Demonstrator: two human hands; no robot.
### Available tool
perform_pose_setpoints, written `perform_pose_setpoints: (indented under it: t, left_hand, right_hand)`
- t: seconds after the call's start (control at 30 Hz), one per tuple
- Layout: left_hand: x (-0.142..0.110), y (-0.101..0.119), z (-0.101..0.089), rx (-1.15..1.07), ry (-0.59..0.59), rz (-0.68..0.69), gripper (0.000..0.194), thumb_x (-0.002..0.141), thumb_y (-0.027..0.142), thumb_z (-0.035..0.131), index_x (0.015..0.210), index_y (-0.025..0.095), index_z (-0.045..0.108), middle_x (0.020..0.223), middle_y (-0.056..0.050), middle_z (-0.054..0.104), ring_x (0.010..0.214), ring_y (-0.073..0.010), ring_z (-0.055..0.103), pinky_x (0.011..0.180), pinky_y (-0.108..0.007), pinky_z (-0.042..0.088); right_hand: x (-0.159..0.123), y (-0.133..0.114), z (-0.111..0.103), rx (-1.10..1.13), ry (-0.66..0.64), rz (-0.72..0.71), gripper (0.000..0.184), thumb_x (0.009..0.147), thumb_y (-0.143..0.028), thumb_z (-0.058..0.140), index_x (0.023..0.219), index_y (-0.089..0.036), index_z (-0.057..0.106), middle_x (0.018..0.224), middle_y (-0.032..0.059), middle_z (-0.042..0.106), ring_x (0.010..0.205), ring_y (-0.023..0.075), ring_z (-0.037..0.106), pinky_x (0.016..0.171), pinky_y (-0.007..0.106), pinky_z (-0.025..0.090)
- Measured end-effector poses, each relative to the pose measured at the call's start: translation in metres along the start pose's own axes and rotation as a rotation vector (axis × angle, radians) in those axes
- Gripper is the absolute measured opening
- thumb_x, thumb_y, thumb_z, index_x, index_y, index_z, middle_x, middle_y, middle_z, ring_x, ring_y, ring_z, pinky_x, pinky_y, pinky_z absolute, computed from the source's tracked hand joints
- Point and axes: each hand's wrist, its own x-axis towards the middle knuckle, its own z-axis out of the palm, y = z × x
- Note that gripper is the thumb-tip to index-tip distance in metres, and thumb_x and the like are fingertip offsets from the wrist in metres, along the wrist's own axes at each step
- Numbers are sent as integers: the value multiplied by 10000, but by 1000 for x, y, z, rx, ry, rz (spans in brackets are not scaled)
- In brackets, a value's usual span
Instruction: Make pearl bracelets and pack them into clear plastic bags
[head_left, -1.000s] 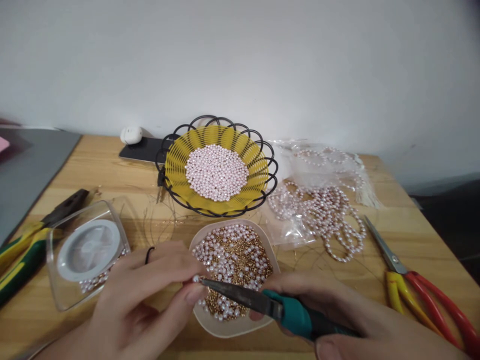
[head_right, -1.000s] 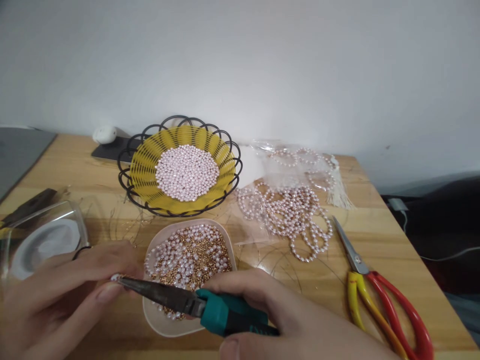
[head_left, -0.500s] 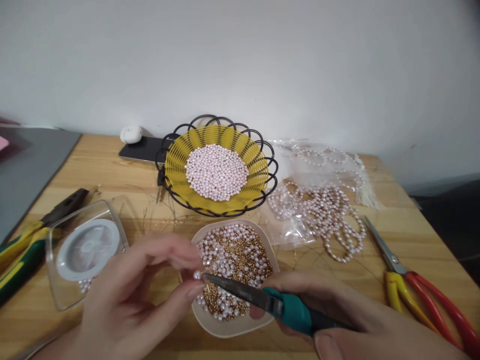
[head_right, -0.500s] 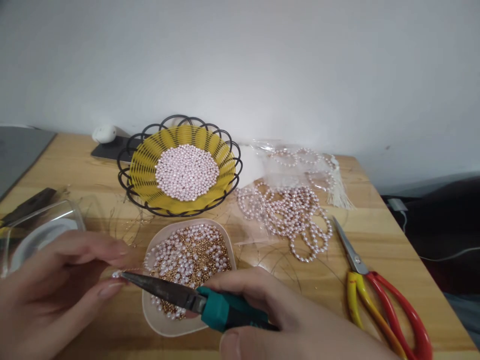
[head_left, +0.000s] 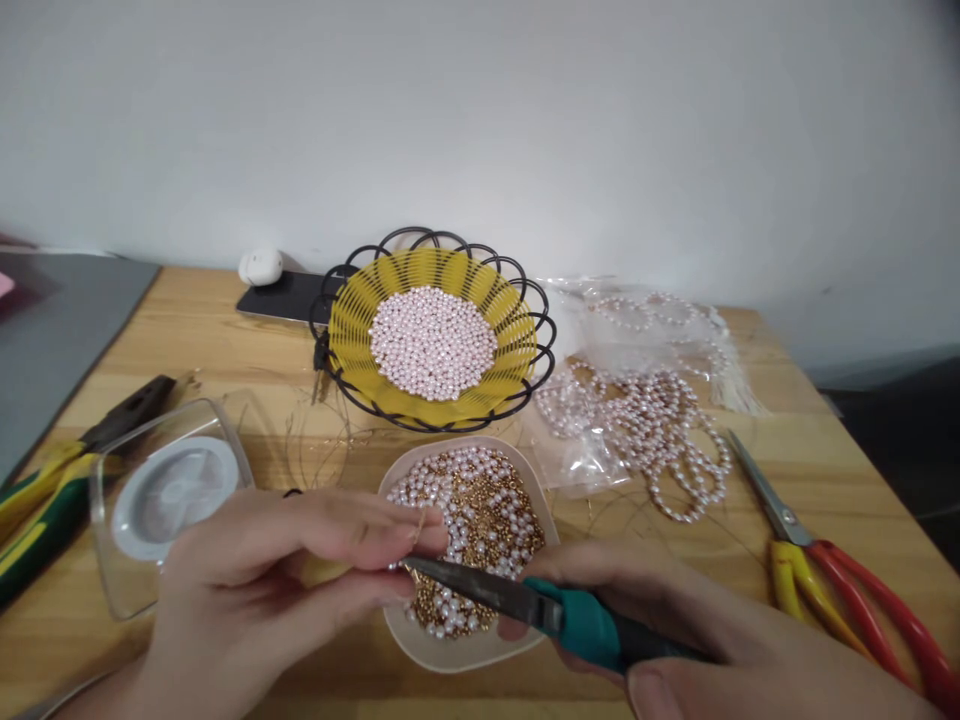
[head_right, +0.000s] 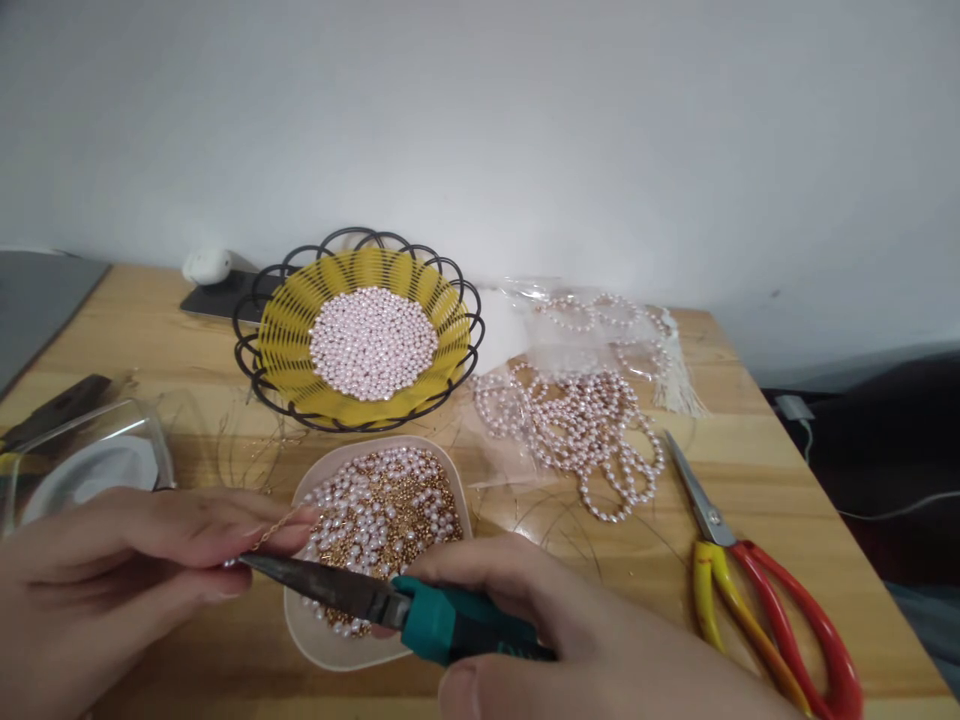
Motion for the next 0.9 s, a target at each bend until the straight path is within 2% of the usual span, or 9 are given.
perform_pose_setpoints:
  t: [0.2,0.47,0.63,0.9]
  left_hand:
    - [2,1,3,-40,29,-16,325,761,64,829,925,344,813,895,64,839,841,-215,820,760,-258,698]
    - [0,2,3,-94,61,-10,294,741,40,844,864,305,812,872,59,840,812,-208,821,769,-245,691]
    - [3,2,4,-124,70,-38,306,716,40,859,842,316,821,831,48,837,778,-242,821,730,-281,705]
    - [4,2,2,-114,24,-39,331,755,36,821,910,328,835,888,37,833,798,-231,820,754,-285,695]
  right_hand:
    - [1,6,-3,10,-34,-30,641,793,-635,738,1312,-264,686,1297,118,726,1185,369,680,1007,478,553]
    - [1,6,-3,39,-78,-17,681,783,-680,723,1317,-260,673,1295,125,724,1205,374,667,1026,489,530]
    - [2,6,-3,39,-81,-4,704,768,-695,729,1314,-254,672,1298,126,721,1214,375,659,1038,483,519]
    - [2,1,-3,45,-94,-27,645,801,-679,705,1288,-256,687,1291,126,724,1200,367,664,1029,493,514]
